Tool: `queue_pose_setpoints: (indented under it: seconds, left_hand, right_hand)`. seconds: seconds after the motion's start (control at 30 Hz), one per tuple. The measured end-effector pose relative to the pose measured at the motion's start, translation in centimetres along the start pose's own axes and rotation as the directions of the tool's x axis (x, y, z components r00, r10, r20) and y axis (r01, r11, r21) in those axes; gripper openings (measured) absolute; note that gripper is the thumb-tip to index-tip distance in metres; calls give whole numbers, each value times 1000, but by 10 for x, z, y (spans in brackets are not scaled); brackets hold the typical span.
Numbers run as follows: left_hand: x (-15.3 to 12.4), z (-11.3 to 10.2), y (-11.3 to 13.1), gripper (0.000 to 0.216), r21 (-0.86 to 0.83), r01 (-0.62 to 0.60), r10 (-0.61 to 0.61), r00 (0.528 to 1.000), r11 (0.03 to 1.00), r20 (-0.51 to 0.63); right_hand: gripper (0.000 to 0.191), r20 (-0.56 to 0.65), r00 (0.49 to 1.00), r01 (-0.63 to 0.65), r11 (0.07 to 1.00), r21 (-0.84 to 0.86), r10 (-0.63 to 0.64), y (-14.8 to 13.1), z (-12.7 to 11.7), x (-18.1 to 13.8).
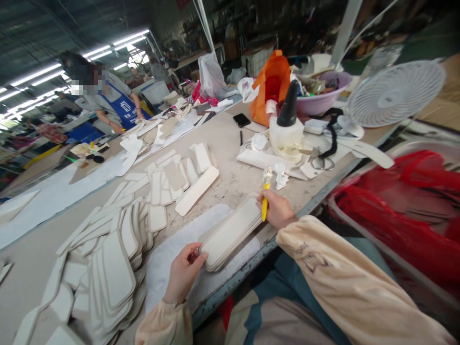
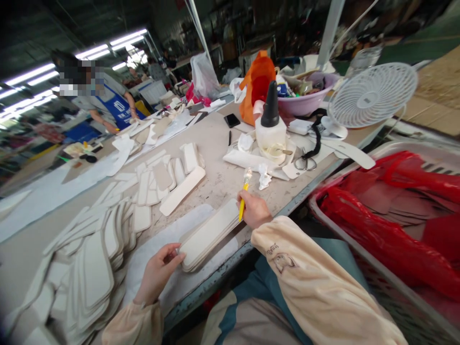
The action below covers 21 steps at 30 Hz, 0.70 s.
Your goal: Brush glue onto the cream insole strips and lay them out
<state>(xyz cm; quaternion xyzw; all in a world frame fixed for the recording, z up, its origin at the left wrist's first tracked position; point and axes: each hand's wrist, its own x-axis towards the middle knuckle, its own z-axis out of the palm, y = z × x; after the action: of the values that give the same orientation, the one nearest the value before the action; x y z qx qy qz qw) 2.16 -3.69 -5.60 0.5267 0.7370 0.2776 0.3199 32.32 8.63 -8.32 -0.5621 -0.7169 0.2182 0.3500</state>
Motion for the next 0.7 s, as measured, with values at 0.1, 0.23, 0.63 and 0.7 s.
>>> queue_pose_setpoints:
  seconds: [0.1,0.23,0.63,0.7]
  left_hand:
    - [1,0,0,39,1,7,-7,1000,1000,-9]
    - [1,-2,2,41,8,19,-19,1000,1000,-10]
    - [2,-4,6,43,65,59,-61,998,996,19]
    - [3,-4,8,42,85,64,-67,997,994,37]
  right_hand:
    - [3,10,1000,17,1000,-2,-17,0,-1,0]
    - [5,3,1000,21,1000,0,-21,-1,-1,1]
    - [7,-51,973,213,962,-171,-225,-3,-3,-3]
    - [10,-31,955,285,941,-182,-295,-11,-1,-7]
